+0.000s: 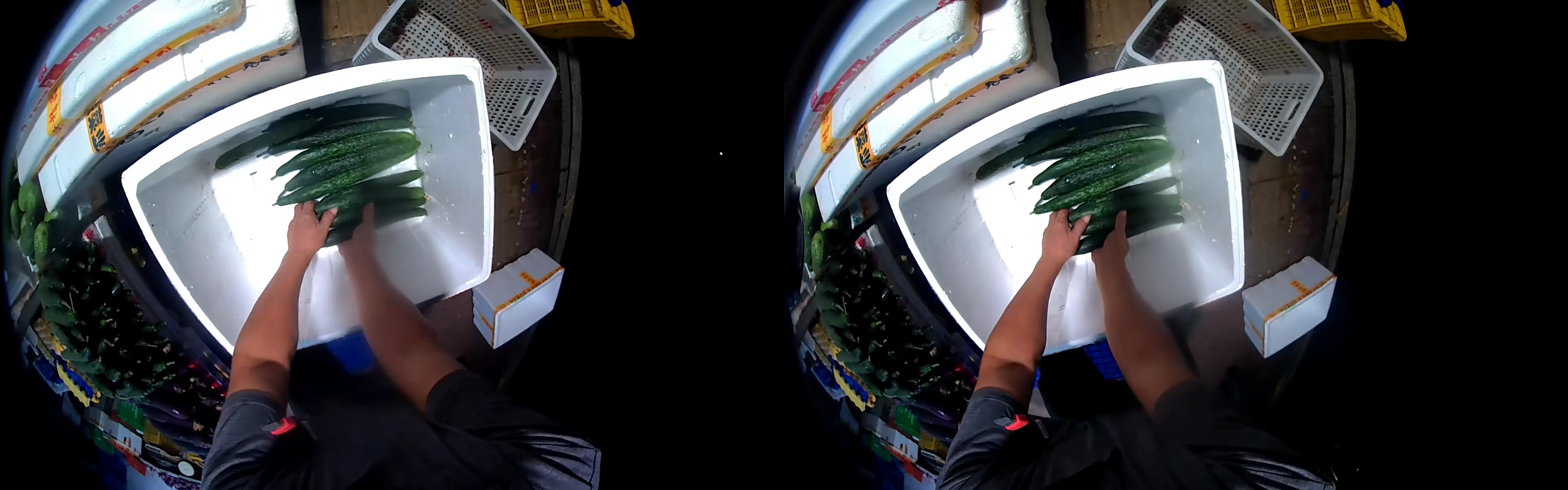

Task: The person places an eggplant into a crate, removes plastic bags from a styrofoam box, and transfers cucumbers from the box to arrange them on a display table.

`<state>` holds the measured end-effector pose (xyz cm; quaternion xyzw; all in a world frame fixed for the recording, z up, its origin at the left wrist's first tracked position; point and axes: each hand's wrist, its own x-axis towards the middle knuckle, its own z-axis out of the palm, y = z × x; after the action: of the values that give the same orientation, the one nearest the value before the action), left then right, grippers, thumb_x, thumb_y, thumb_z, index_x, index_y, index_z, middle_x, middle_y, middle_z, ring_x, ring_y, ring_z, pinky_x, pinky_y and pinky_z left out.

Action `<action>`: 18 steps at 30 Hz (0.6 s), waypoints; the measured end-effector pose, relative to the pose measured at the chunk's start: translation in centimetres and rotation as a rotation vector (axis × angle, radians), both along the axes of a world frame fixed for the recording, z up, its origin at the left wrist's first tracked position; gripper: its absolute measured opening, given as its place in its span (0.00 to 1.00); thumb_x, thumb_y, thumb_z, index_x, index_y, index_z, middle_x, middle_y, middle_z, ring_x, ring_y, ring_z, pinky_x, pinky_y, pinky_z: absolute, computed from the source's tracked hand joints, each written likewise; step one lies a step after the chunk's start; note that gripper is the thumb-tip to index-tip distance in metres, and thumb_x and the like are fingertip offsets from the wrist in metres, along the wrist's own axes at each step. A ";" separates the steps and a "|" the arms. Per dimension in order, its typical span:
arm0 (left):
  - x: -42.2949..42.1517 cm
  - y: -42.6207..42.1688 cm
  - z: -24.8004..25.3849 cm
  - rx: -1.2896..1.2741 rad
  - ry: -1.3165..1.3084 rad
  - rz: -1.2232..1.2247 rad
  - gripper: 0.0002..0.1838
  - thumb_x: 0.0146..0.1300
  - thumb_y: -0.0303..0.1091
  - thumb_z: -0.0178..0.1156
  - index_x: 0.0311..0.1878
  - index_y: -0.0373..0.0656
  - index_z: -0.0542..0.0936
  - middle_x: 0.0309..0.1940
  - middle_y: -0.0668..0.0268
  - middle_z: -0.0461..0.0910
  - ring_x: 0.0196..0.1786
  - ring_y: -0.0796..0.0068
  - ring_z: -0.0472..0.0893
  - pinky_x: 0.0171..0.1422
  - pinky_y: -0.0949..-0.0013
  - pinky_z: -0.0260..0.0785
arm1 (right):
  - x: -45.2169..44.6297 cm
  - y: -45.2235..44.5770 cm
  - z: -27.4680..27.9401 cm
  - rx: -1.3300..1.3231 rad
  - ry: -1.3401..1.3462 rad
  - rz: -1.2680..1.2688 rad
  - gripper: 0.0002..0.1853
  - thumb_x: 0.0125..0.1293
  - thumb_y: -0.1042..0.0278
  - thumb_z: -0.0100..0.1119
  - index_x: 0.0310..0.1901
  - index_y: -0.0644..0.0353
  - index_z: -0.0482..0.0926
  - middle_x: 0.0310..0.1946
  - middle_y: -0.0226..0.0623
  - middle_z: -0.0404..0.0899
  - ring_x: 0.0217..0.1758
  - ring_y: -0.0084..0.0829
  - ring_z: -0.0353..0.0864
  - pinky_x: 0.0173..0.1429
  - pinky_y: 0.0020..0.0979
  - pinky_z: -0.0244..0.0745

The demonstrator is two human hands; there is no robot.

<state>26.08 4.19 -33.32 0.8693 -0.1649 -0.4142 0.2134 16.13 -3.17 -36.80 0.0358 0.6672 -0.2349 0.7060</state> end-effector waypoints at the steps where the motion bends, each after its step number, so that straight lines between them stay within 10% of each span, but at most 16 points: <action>1: 0.6 -0.1 0.1 0.020 0.024 -0.021 0.36 0.68 0.63 0.57 0.62 0.39 0.78 0.58 0.45 0.77 0.55 0.42 0.81 0.60 0.50 0.74 | -0.4 0.3 0.0 -0.004 -0.025 -0.004 0.29 0.80 0.41 0.45 0.69 0.55 0.70 0.62 0.37 0.77 0.64 0.37 0.77 0.69 0.41 0.73; 5: 1.5 0.3 -0.8 0.042 0.101 -0.061 0.37 0.69 0.70 0.50 0.60 0.45 0.83 0.55 0.45 0.81 0.56 0.44 0.82 0.61 0.51 0.74 | -2.7 1.2 -1.1 -0.017 -0.239 -0.058 0.30 0.74 0.41 0.58 0.67 0.53 0.74 0.62 0.35 0.79 0.63 0.38 0.80 0.66 0.45 0.77; 11: 4.5 -1.3 0.3 0.069 0.562 0.009 0.37 0.63 0.71 0.54 0.55 0.47 0.87 0.47 0.51 0.86 0.53 0.56 0.84 0.64 0.59 0.71 | -2.7 1.0 -1.0 -0.128 -0.334 0.005 0.32 0.75 0.35 0.50 0.69 0.51 0.72 0.64 0.35 0.78 0.64 0.40 0.79 0.67 0.47 0.76; 16: 6.0 -2.8 0.7 0.000 0.666 -0.048 0.33 0.68 0.59 0.58 0.63 0.39 0.79 0.56 0.55 0.83 0.54 0.65 0.81 0.60 0.66 0.71 | -2.2 0.4 1.6 -0.683 -0.068 0.552 0.33 0.76 0.33 0.45 0.68 0.52 0.71 0.63 0.38 0.77 0.63 0.42 0.79 0.65 0.48 0.78; 18: 6.0 -2.8 1.1 -0.077 0.786 0.026 0.33 0.70 0.57 0.58 0.67 0.40 0.76 0.59 0.53 0.81 0.55 0.64 0.81 0.62 0.65 0.71 | -1.4 -0.3 1.3 -0.147 -0.277 0.040 0.33 0.77 0.34 0.44 0.68 0.53 0.71 0.62 0.40 0.78 0.62 0.41 0.79 0.64 0.47 0.78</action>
<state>32.09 1.35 -32.22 0.6378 -0.0750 -0.7062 0.2981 14.69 -3.48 -35.53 0.0028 0.5448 -0.2619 0.7966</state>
